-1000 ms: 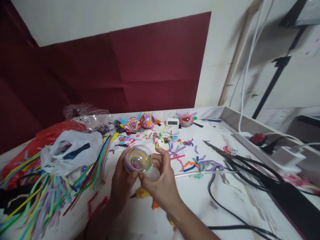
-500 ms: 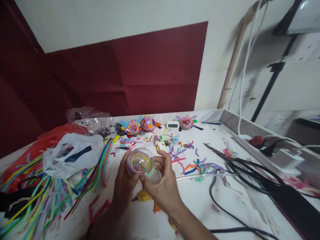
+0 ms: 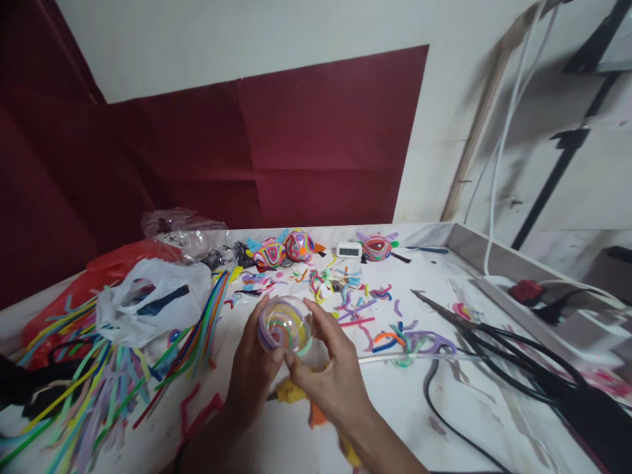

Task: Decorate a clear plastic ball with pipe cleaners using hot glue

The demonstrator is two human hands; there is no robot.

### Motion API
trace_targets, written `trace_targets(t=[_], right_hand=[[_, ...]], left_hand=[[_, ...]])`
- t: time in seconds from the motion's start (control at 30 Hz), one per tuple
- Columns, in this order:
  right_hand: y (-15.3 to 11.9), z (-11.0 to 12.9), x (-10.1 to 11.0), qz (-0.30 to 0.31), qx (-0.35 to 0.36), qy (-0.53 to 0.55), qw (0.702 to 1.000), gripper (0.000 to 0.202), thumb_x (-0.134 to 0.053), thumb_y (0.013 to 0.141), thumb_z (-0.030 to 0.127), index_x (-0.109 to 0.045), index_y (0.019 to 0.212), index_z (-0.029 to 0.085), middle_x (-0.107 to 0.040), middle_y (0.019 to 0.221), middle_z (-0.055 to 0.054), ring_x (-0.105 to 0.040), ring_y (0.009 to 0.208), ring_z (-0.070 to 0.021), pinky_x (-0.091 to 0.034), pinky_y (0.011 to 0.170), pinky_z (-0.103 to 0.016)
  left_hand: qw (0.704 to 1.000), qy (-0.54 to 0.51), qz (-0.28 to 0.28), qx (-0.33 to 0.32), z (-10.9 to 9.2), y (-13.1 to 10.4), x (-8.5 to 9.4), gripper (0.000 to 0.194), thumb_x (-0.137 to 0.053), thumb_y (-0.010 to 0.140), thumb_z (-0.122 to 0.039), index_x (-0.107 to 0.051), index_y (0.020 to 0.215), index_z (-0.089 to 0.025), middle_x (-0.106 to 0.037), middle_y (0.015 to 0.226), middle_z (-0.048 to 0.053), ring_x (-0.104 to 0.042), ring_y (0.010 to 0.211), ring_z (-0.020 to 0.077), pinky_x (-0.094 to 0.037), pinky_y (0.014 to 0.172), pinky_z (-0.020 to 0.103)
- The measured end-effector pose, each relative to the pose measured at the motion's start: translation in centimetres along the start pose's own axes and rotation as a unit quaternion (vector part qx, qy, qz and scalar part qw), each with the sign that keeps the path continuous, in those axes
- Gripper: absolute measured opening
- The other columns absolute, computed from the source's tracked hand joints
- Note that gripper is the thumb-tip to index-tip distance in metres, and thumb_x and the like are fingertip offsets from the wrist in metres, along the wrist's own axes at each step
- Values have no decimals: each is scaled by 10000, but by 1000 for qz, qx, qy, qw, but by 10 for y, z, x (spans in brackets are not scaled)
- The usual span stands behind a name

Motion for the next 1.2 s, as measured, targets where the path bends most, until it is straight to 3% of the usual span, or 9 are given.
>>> trace_targets(t=[0.33,0.5,0.83,1.0,1.2], right_hand=[[-3,-9,1,-14,6,19,1000,676,-699,722,229,-470,1352,313,-580,1305,-60,-572,1161,-255,-453,997,-425],[-2,-9,2,-27,0,33,999,662,-701,702,223,-501,1327,313,-567,1323,-56,-565,1172,-259,-455,990,-414],[5,0,4,-4,-36,-11,999,683,-686,660,284,-508,1314,198,-602,1196,-111,-603,1055,-264,-473,935,-424],[5,1,3,4,-42,-21,999,682,-674,676,299,-496,1327,205,-605,1182,-105,-604,1037,-254,-473,923,-416],[5,-1,2,13,-43,-24,999,710,-668,674,256,-464,1354,223,-617,1148,-73,-601,1026,-235,-469,928,-406]], left_hand=[[1000,-23,-9,18,0,0,-1,628,-581,802,-421,-405,1361,-194,-476,1404,130,-464,1290,298,-452,1014,383],[999,-42,3,14,-1,0,-3,588,-597,808,-386,-427,1341,-208,-489,1379,122,-489,1262,291,-479,981,361],[998,-40,27,41,17,2,-2,617,-604,825,-352,-382,1386,-219,-441,1434,116,-434,1315,294,-430,1037,378],[995,-71,37,58,12,2,-6,660,-600,840,-341,-325,1428,-225,-418,1456,115,-432,1319,282,-429,1031,355],[997,-57,0,46,8,3,0,620,-620,824,-363,-414,1395,-237,-467,1427,92,-456,1288,291,-423,1022,362]])
Point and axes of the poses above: each hand's wrist, its own y-axis towards the middle knuckle, its own x-axis out of the back of the hand, z = x × y, the point moved 9 cm from there along y, towards the middle knuckle
